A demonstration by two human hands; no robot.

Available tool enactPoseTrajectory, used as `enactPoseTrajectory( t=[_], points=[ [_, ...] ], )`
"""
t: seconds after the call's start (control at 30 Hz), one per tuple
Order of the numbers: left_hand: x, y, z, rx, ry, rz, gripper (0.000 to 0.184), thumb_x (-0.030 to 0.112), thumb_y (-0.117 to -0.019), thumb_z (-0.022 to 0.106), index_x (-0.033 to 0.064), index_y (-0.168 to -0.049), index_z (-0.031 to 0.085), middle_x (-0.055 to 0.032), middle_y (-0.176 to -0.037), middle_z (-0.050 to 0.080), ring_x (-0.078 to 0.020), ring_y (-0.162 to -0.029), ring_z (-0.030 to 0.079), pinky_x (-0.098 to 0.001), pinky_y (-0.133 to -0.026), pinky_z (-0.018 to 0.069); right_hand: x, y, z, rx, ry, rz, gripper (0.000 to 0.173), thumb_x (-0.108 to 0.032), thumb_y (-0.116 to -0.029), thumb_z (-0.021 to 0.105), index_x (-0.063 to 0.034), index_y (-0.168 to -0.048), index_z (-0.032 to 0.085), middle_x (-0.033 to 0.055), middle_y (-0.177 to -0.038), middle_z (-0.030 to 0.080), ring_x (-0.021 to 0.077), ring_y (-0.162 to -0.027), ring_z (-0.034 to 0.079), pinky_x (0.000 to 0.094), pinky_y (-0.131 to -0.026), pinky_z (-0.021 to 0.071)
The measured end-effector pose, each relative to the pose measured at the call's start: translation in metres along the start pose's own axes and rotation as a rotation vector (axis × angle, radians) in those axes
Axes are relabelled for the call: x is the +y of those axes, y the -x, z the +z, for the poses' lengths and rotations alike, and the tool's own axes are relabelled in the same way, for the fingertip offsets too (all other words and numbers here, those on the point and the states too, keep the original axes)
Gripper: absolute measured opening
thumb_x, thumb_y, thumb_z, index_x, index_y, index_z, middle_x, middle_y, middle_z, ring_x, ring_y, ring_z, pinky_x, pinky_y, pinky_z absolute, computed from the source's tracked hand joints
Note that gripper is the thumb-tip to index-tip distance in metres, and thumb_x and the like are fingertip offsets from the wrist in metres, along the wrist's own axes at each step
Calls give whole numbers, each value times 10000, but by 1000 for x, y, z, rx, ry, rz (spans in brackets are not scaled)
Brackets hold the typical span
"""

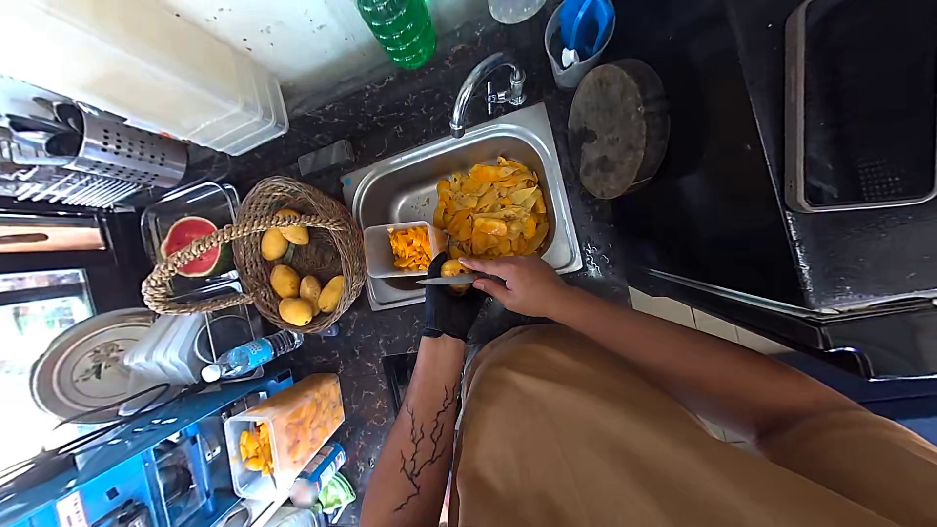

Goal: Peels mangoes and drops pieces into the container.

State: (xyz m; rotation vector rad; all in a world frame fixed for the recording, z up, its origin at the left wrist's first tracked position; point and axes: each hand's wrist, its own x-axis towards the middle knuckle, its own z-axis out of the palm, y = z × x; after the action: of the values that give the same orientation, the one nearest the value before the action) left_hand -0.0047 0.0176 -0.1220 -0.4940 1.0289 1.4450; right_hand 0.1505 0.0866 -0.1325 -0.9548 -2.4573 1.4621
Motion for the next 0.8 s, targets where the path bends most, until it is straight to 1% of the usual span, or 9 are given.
enactPoseTrajectory(
  t=[0.2, 0.3, 0.37, 0.47, 0.57, 0.6, 0.67, 0.7, 0.8],
  points=[
    [-16, 12, -6, -45, -97, 177, 447, 550, -1050, 351, 199, -1222, 569, -26, -1091, 658, -150, -1008, 648, -382, -862, 562, -17, -5, 13, 152, 32, 44, 380, -426, -1091, 442, -369, -1425, 615, 26, -1086, 748, 218, -994, 720, 494, -829, 584],
    [-4, 6, -4, 48, -116, 143, 396, 488, -1032, 404, 138, -1135, 558, -94, -932, 646, -214, -795, 657, -403, -658, 569, -17, -9, -11, -45, -262, 117, 351, -390, -1091, 482, -302, -1378, 664, -24, -1264, 719, 133, -1142, 683, 464, -1015, 545],
    [8, 12, -7, 27, -222, 90, 319, 391, -1008, 483, 118, -1150, 567, -129, -957, 648, -235, -769, 660, -385, -627, 572, -6, -15, -18, -66, -436, 121, 334, -327, -1085, 517, -209, -1348, 686, 16, -1241, 720, 130, -1082, 690, 426, -988, 557],
    [16, 31, -9, -107, -313, -4, 327, 326, -985, 540, 102, -1220, 573, -172, -1020, 660, -269, -802, 682, -390, -666, 599, 14, -31, -16, 8, -528, 191, 366, -323, -1095, 491, -145, -1364, 665, 83, -1174, 709, 161, -903, 657, 399, -831, 546],
    [18, 43, -11, -297, -331, -42, 493, 309, -896, 673, 148, -1345, 547, -178, -1133, 675, -289, -941, 706, -417, -769, 620, 38, -47, -16, 41, -504, 311, 447, -369, -1110, 429, -202, -1514, 521, 126, -1319, 662, 241, -1013, 670, 483, -919, 532],
    [19, 42, -9, -321, -319, -20, 524, 302, -894, 680, 161, -1379, 541, -173, -1170, 669, -288, -973, 703, -425, -781, 620, 38, -46, -18, 13, -503, 342, 511, -402, -1103, 437, -238, -1587, 410, 158, -1272, 662, 265, -958, 666, 498, -877, 542],
    [21, 31, -6, -273, -312, 65, 479, 277, -956, 501, 154, -1418, 522, -166, -1203, 640, -291, -1000, 673, -450, -790, 597, 21, -35, -18, -24, -496, 337, 603, -459, -1086, 461, -297, -1637, 277, 175, -993, 657, 271, -744, 605, 488, -705, 533],
    [21, 25, -3, -170, -289, 106, 433, 302, -986, 450, 141, -1377, 547, -167, -1176, 644, -303, -981, 670, -471, -768, 588, 6, -25, -18, -22, -470, 311, 578, -472, -1081, 464, -325, -1621, 316, 159, -951, 655, 272, -713, 600, 497, -667, 527],
    [19, 10, 4, 19, -209, 204, 369, 440, -1050, 464, 132, -1211, 591, -111, -1063, 673, -242, -946, 681, -446, -782, 595, -29, -1, -13, 5, -230, 153, 460, -463, -1080, 461, -367, -1529, 477, 45, -1145, 728, 228, -914, 713, 552, -817, 590]
  ],
)
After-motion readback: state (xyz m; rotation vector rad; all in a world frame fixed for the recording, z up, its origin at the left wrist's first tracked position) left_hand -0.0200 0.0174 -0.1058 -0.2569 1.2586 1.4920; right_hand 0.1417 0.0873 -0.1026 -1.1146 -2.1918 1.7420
